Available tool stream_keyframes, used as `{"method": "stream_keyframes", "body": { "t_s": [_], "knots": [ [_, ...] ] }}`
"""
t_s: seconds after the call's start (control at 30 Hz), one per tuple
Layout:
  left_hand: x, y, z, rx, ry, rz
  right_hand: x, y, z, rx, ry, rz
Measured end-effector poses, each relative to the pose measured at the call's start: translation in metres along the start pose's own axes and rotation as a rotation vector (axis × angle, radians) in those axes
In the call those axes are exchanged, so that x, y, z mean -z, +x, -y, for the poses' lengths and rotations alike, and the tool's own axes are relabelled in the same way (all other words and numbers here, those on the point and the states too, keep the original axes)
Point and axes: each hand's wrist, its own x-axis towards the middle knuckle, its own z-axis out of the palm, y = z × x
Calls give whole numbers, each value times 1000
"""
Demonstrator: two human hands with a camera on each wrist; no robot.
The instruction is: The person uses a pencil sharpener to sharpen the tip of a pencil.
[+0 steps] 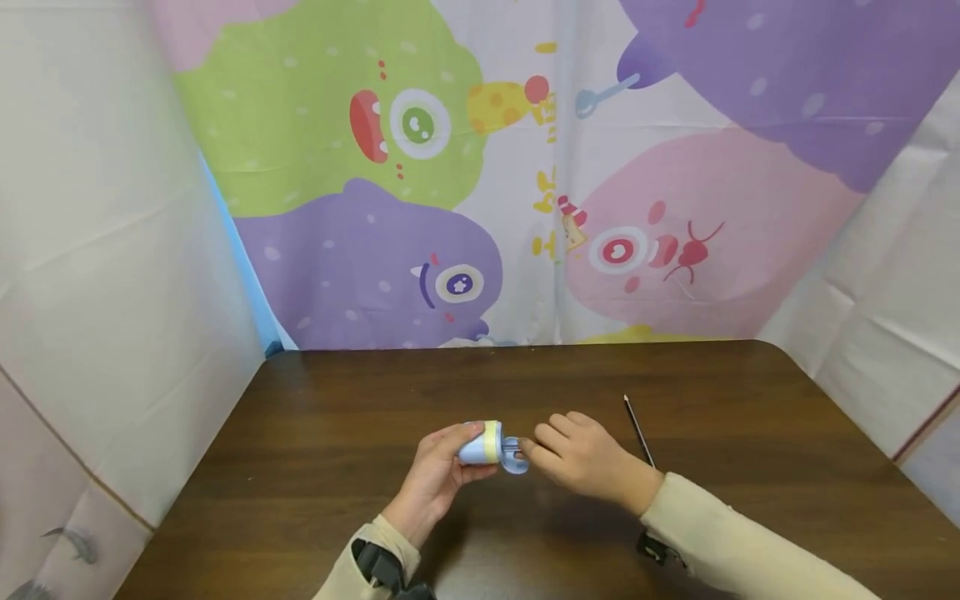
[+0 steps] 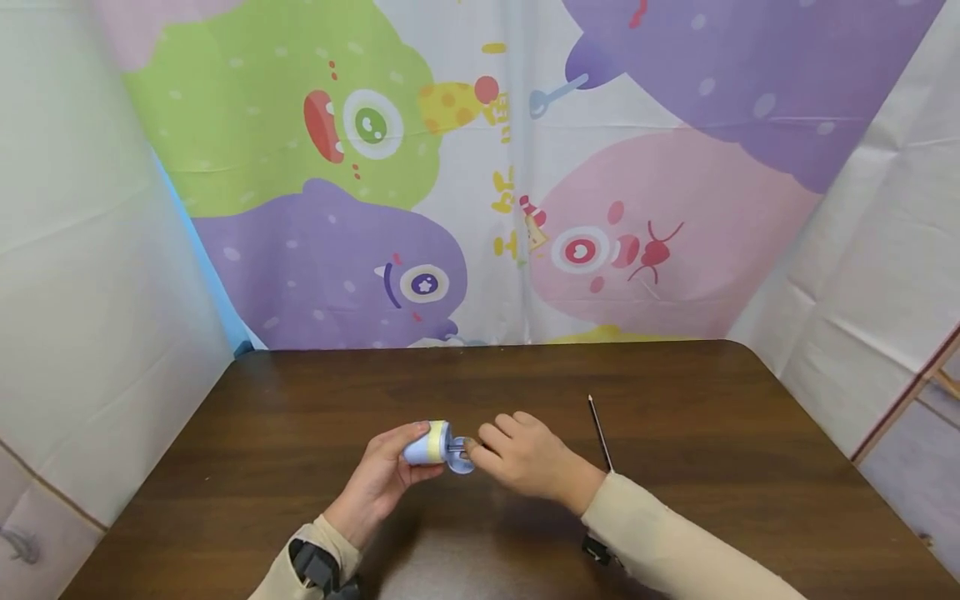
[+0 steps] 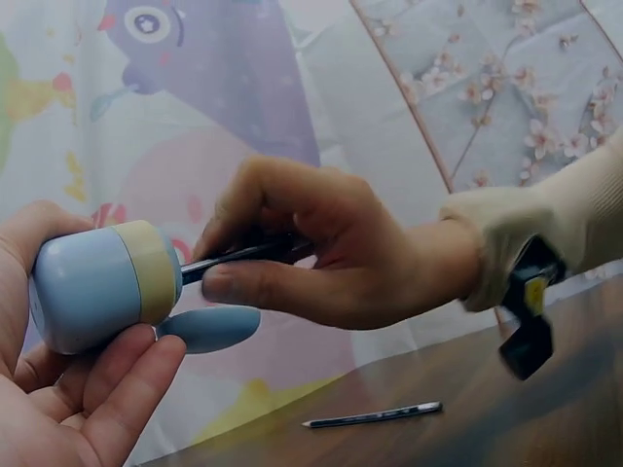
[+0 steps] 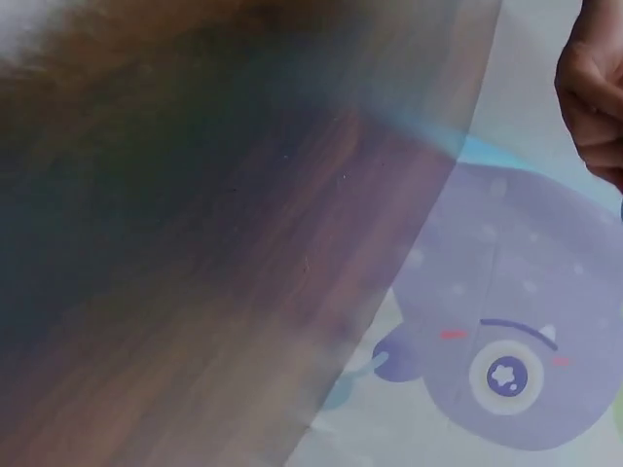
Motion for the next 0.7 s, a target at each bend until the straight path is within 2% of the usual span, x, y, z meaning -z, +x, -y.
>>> {"method": "stream_keyframes", "body": {
  "t_s": [0.07, 0.13, 0.2, 0.27, 0.37, 0.47, 0.53, 0.6, 0.67, 0.7],
  "knots": [
    [-1, -1, 1, 14, 0, 16, -7, -2, -1, 28, -11, -71],
    [-1, -1, 1, 25, -2, 28, -12, -2, 1, 15, 3, -123],
    [-1, 0, 1, 22, 0, 30, -14, -1, 5, -59, 51, -138],
    [-2, 0, 0, 7, 8, 23, -14, 2, 12, -201, 155, -116],
    [-2, 1, 1, -16, 25, 7, -8, 8, 23, -519, 401, -17],
    [-1, 2, 4, -18, 38, -11, 3, 18, 26, -922, 732, 181],
    [-1, 3, 7, -15, 46, -20, 8, 23, 21, -1203, 1027, 332],
    [0, 4, 10, -22, 57, -25, 9, 24, 12, -1445, 1363, 475],
    [0, 4, 12, -29, 67, -26, 8, 21, 4, -1619, 1651, 597],
    [0, 4, 12, -29, 73, -23, 7, 18, 0, -1672, 1750, 666]
  ]
}}
